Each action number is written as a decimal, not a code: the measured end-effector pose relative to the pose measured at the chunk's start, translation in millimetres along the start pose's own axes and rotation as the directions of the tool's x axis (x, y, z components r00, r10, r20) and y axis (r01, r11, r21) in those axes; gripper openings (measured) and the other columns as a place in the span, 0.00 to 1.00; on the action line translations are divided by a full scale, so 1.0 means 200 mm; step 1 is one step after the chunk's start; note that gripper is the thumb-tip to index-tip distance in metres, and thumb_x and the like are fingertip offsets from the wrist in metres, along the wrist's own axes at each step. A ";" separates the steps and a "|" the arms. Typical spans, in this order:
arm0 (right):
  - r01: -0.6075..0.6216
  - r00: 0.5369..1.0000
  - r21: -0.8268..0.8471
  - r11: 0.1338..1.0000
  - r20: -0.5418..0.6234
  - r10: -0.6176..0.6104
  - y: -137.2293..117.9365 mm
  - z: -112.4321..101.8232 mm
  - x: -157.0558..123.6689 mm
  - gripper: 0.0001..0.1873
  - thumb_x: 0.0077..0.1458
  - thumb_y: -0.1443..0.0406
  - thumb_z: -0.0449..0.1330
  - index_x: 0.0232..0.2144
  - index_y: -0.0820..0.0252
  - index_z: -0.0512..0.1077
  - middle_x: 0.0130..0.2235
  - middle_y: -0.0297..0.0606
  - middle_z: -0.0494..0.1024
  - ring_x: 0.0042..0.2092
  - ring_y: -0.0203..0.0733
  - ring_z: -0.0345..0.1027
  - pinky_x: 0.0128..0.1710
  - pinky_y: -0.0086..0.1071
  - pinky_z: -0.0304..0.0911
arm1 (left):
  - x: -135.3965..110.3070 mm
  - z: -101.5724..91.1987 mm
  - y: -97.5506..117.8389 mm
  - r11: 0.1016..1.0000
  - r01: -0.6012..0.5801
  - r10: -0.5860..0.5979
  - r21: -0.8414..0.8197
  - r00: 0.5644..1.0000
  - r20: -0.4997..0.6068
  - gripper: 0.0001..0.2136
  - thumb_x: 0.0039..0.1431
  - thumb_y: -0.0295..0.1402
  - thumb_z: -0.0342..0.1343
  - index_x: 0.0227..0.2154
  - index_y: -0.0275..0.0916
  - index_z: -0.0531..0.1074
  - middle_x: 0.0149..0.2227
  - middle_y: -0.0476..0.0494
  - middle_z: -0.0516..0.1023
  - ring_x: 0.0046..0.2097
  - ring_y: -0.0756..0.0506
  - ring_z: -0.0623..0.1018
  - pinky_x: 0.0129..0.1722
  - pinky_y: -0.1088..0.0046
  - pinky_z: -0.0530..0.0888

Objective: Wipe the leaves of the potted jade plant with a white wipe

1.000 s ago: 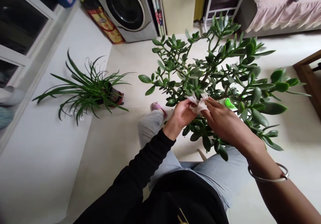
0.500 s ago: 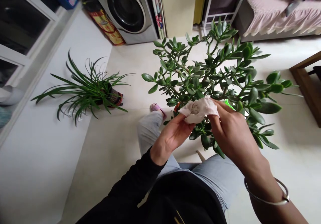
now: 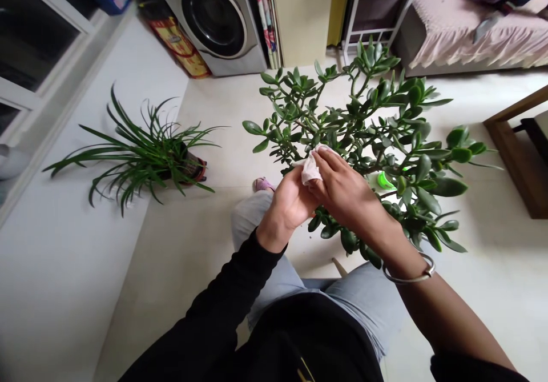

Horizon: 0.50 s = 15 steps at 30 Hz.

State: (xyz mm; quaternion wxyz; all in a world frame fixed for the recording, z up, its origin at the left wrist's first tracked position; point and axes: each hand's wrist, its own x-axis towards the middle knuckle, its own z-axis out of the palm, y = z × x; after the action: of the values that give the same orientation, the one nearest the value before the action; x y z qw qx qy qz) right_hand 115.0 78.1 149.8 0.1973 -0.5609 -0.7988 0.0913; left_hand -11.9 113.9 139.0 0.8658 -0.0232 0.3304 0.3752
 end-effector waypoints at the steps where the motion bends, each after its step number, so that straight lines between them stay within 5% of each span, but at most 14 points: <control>1: 0.009 1.000 0.000 1.000 -0.010 -0.009 0.00 0.00 -0.01 0.29 0.74 0.58 0.44 0.67 0.69 0.67 0.66 0.52 0.74 0.71 0.54 0.62 0.72 0.52 0.62 | 0.01 0.00 0.00 1.000 0.000 0.000 0.000 1.000 0.000 0.06 0.68 0.30 0.54 0.41 0.37 0.75 0.26 0.52 0.73 0.25 0.52 0.72 0.33 0.76 0.71; 15: -0.066 0.997 -0.148 0.987 -0.056 0.058 0.00 0.06 -0.01 0.27 0.73 0.59 0.46 0.64 0.69 0.69 0.62 0.57 0.73 0.64 0.62 0.64 0.64 0.60 0.66 | 0.02 0.03 0.01 0.995 0.047 -0.055 -0.092 0.995 -0.083 0.11 0.71 0.26 0.49 0.34 0.36 0.74 0.23 0.53 0.71 0.22 0.54 0.70 0.25 0.79 0.66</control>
State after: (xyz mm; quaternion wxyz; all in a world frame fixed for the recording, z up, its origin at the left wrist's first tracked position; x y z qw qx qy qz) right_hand 110.9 77.7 138.0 0.1723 -0.6009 -0.7802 0.0228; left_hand -7.3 119.4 141.1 0.8582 -0.0865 0.3493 0.3662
